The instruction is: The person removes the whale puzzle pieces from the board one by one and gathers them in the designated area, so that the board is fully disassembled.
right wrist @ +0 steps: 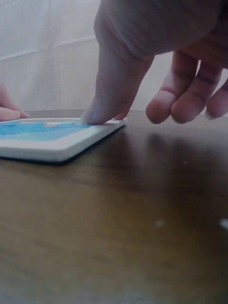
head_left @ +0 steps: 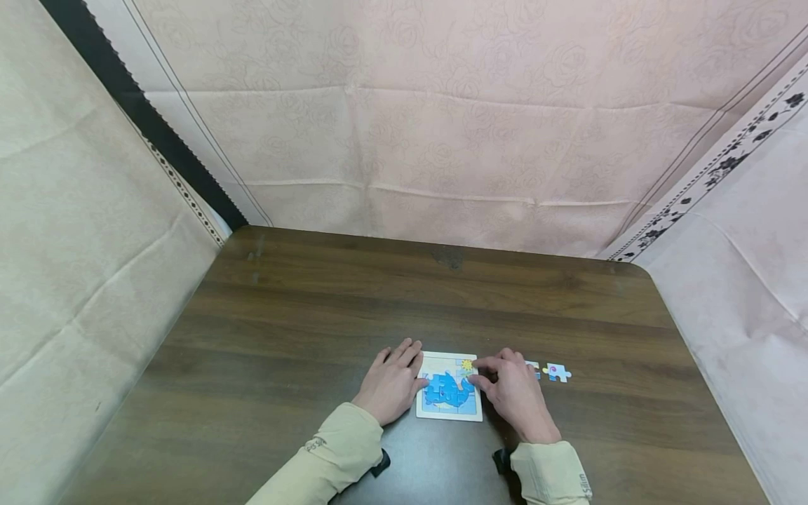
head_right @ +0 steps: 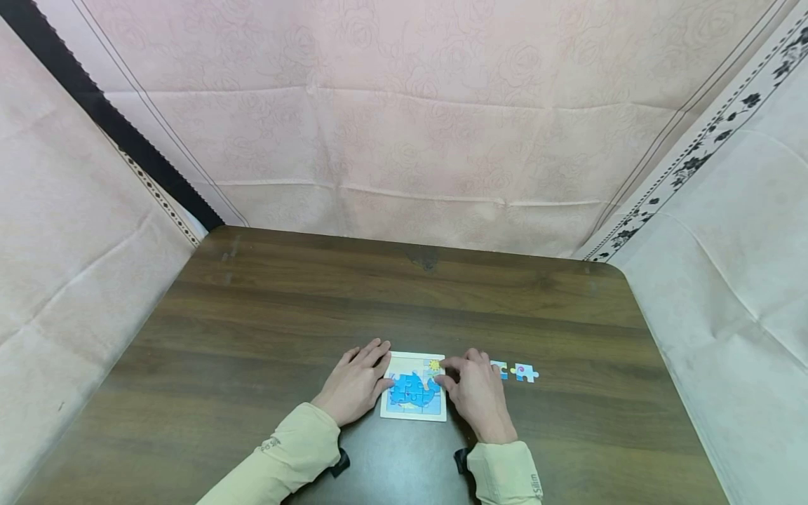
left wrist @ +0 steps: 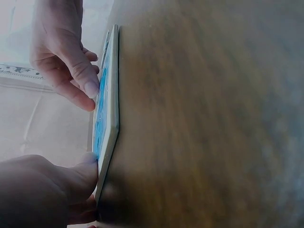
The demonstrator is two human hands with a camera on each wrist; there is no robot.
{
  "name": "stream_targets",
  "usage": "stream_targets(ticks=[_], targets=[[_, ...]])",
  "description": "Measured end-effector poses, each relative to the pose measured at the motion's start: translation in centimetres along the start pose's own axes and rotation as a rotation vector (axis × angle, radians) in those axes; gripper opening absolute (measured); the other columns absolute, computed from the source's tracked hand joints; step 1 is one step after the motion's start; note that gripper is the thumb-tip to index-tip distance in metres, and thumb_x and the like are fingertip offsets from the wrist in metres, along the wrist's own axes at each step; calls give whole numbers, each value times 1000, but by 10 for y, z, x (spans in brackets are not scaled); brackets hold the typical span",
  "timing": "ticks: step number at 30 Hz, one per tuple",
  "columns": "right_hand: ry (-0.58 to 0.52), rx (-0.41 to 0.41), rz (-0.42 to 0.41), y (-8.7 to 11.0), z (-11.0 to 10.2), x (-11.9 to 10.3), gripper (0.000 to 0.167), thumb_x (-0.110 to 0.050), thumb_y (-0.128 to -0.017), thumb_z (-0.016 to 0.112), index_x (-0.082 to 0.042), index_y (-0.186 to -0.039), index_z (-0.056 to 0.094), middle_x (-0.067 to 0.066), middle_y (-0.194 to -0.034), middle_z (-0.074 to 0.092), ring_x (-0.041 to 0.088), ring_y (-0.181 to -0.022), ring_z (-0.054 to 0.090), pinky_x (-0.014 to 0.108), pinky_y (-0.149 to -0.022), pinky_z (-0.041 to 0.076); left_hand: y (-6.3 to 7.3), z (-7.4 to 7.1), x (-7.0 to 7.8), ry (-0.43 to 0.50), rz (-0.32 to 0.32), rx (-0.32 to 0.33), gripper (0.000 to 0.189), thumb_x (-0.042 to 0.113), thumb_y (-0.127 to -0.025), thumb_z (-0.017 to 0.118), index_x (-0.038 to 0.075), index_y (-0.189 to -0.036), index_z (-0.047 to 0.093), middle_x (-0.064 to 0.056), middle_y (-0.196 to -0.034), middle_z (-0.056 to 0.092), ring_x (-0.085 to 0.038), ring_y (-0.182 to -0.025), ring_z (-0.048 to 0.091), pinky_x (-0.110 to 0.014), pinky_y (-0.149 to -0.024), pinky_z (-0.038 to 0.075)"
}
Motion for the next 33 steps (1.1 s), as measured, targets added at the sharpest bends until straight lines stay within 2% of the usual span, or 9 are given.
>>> stream_targets(ticks=[8, 13, 18, 24, 33], targets=[[-7, -43, -7, -2, 1, -2, 28, -24, -82, 80, -16, -108, 76, 1, -91, 60, 19, -80, 46, 33, -68, 39, 0, 0, 0, 7, -9, -10, 55, 44, -99, 51, 10, -142, 51, -5, -154, 37, -23, -144, 27, -49, -112, 29], [14, -66, -46, -4, 0, -6, 27, -19, -83, 79, -16, -110, 76, 1, -91, 58, 19, -81, 45, 33, -69, 39, 0, 1, 0, 9, -8, -12, 55, 45, -99, 51, 10, -142, 51, -5, -154, 38, -23, -144, 28, -49, -112, 29], [51, -72, -72, -6, -1, -9, 27, -18, -81, 80, -16, -108, 76, 0, -87, 57, 19, -79, 45, 35, -69, 40, 0, 1, 0, 6, -6, -12, 55, 45, -100, 50, 10, -142, 51, -5, -154, 37, -23, -144, 28, -49, -112, 29], [91, -41, -87, -6, -2, -9, 23, -19, -79, 82, -16, -102, 77, 0, -85, 58, 20, -79, 48, 39, -70, 42, 0, 1, 0, -1, -9, -11, 55, 45, -100, 50, 11, -143, 50, -4, -154, 36, -23, -144, 27, -49, -113, 28], [127, -46, -82, -8, -4, -13, 22, -22, -78, 83, -16, -98, 78, 1, -85, 58, 20, -79, 47, 36, -67, 40, 0, 0, 1, -4, -7, -21, 55, 45, -100, 50, 11, -143, 50, -5, -154, 36, -23, -144, 27, -49, -113, 28]])
Point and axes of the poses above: each hand's wrist, its own y-axis away from the middle knuckle, its own z-axis out of the palm, x = y × z, the point moved 4 cm from there along -y, towards the middle knuckle
